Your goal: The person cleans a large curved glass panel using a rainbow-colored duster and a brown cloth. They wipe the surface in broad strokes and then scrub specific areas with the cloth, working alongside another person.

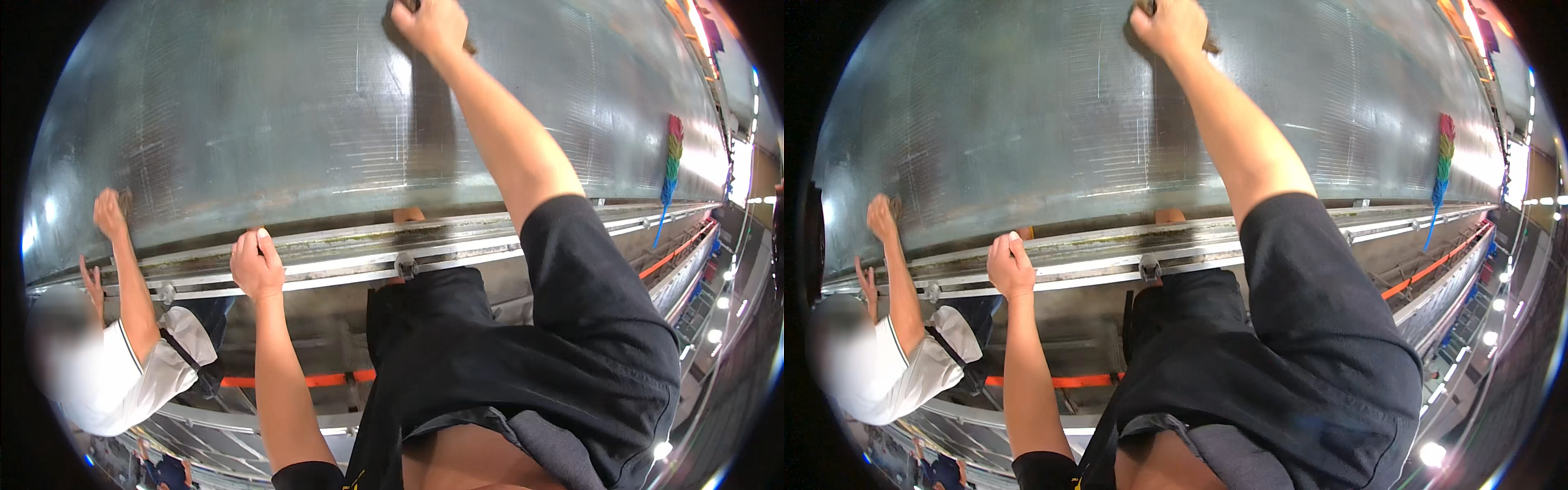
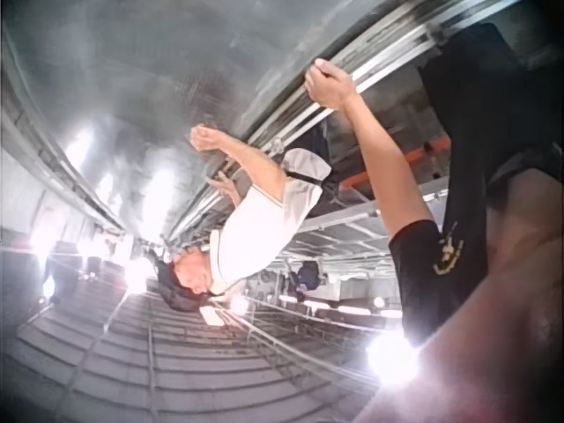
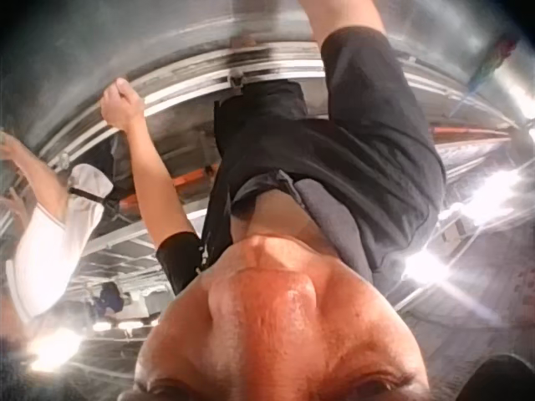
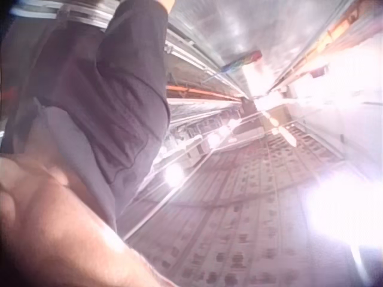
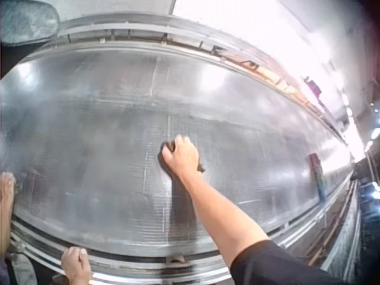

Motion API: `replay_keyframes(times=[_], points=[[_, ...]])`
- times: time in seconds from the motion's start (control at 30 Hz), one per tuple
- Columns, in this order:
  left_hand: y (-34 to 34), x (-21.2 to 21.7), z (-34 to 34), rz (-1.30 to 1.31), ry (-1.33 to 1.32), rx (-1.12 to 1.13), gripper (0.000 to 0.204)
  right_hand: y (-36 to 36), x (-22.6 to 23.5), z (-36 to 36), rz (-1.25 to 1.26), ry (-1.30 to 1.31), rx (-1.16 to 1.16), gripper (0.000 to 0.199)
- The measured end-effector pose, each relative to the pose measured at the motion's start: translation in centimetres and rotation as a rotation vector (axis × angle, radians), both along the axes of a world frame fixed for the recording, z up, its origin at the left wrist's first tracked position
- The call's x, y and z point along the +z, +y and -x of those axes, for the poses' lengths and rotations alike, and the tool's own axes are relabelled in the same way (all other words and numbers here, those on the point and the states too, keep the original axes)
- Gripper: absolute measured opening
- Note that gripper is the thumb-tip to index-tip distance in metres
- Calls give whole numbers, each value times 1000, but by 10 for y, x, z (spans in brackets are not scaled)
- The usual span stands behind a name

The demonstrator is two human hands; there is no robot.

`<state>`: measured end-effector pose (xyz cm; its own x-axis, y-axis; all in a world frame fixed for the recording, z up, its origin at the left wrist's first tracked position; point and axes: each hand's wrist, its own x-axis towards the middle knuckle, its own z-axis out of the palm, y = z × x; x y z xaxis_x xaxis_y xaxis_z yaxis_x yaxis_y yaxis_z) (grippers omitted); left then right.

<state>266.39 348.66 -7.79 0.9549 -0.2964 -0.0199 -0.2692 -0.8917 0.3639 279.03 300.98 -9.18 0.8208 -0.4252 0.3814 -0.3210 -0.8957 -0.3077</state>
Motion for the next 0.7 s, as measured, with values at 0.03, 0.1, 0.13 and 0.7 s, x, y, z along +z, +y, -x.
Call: replay_keyframes(times=[0.03, 0.1, 0.13, 0.7], points=[[0, 1, -4, -15, -34, 6, 30, 2, -8, 4, 25, -51, -13, 32], [7, 3, 3, -53, -59, 19, 31, 34, -2, 76, -42, -33, 82, 32], [6, 1, 2, -52, -68, 33, 32, 43, 3, 123, -52, 4, 116, 32], [5, 1, 7, 13, 11, 29, 29, -40, 9, -48, -30, -11, -242, 32]])
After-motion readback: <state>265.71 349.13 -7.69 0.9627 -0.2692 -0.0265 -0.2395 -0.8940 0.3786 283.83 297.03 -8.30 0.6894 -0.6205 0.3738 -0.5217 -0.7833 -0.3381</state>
